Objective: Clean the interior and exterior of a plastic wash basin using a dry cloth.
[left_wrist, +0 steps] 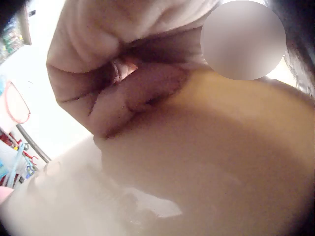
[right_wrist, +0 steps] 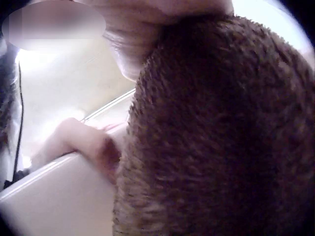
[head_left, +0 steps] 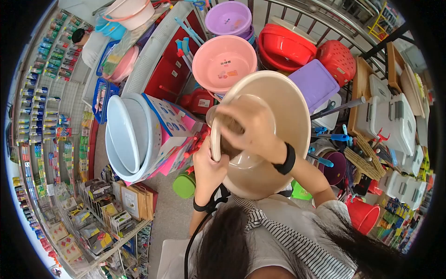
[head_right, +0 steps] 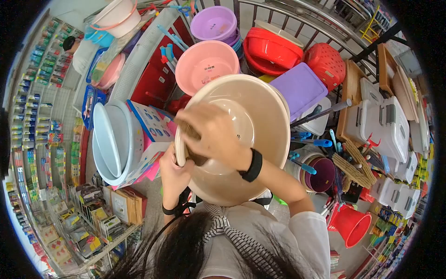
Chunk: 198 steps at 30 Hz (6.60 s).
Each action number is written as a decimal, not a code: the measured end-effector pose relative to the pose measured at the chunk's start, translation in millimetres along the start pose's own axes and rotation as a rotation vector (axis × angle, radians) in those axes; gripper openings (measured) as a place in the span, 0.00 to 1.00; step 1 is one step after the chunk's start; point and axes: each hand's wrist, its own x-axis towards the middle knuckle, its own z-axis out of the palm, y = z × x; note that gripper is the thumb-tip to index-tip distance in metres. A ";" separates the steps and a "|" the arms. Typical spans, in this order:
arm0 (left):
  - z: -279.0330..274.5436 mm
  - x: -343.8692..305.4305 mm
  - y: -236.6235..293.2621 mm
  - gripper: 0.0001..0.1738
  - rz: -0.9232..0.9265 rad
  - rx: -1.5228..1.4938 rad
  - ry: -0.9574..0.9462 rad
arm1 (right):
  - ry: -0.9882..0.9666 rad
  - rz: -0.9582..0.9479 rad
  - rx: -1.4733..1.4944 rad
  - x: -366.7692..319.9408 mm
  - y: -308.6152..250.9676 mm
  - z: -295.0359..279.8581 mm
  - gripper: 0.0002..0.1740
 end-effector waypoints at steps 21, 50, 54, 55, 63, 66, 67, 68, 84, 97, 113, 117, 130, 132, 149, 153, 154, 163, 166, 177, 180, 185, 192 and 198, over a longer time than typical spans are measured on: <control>7.7 8.5 -3.0 0.11 0.080 -0.063 0.033 | 0.061 0.078 0.046 -15.6 -2.2 6.5 0.18; 2.3 4.4 -3.9 0.12 0.045 -0.058 -0.012 | 0.047 0.050 -0.055 -6.5 -7.7 -1.8 0.19; 3.0 2.3 -17.6 0.18 -0.002 -0.068 -0.056 | 0.085 0.125 -0.051 -2.1 15.0 -6.5 0.18; 5.2 2.4 -19.3 0.14 0.046 -0.113 -0.002 | 0.154 0.193 -0.074 1.0 24.4 -9.0 0.17; 0.9 2.7 -15.2 0.20 -0.013 -0.139 -0.057 | -0.080 0.322 0.292 17.7 54.0 -29.8 0.15; -1.1 5.4 -9.7 0.22 -0.040 -0.141 -0.113 | -0.036 0.276 0.321 17.3 60.8 -23.8 0.15; -1.2 6.1 -7.9 0.21 -0.040 -0.169 -0.117 | 0.027 0.218 0.330 17.9 61.8 -21.9 0.15; -1.0 6.4 -6.1 0.21 -0.036 -0.169 -0.118 | 0.030 0.215 0.329 19.7 60.4 -23.1 0.15; 15.8 11.4 23.4 0.13 0.339 -0.006 0.325 | 0.156 -0.080 0.066 28.0 -23.6 -66.8 0.20; 11.8 2.2 -1.1 0.14 0.030 -0.316 0.273 | 0.231 -0.155 -0.039 -1.0 -30.4 -21.6 0.19; 11.1 -5.7 -10.7 0.15 0.122 -0.168 0.245 | 0.180 -0.016 0.011 -9.7 -32.6 -34.6 0.18; 10.4 -10.8 -21.1 0.15 0.116 -0.153 0.234 | 0.262 0.009 -0.047 -0.2 -10.9 -58.5 0.19; 10.6 2.8 -15.6 0.16 0.261 0.147 0.250 | 0.218 0.007 -0.024 -18.3 -13.8 -41.4 0.21; 18.0 0.4 1.8 0.17 0.262 0.122 0.313 | 0.146 -0.002 -0.053 -25.6 -26.8 -34.4 0.21; 23.3 -3.8 -9.1 0.17 0.177 0.041 0.301 | 0.181 -0.088 -0.068 -34.8 -32.7 -19.2 0.20; 21.0 -2.4 -10.4 0.18 0.168 0.016 0.287 | 0.220 0.008 -0.061 -30.9 -34.8 -21.4 0.20; 20.8 -3.2 -9.0 0.18 0.171 0.026 0.281 | 0.298 0.039 -0.138 -27.9 -26.1 -29.0 0.20; 13.8 -4.4 -16.5 0.16 0.219 0.110 0.236 | 0.228 0.020 -0.076 -37.7 -18.0 -31.8 0.21; 12.6 -5.1 -17.3 0.17 0.206 0.088 0.234 | 0.173 0.053 -0.025 -40.2 -22.0 -25.9 0.22; -1.9 -2.6 -27.3 0.17 0.225 0.133 0.270 | 0.243 0.149 -0.049 -29.4 1.4 -48.0 0.16; -3.4 0.1 -25.7 0.16 0.183 0.217 0.298 | 0.278 0.182 0.008 -31.7 1.9 -41.4 0.17; 11.7 5.9 -7.4 0.13 0.268 0.259 0.290 | 0.259 0.222 0.040 -41.5 -7.8 -25.9 0.17; 16.1 1.3 -14.5 0.15 0.246 0.143 0.272 | 0.090 0.066 -0.036 -49.8 -24.8 -9.3 0.21; 3.7 -0.9 -19.2 0.17 0.209 0.147 0.291 | 0.354 0.117 -0.303 -36.6 7.5 -28.5 0.18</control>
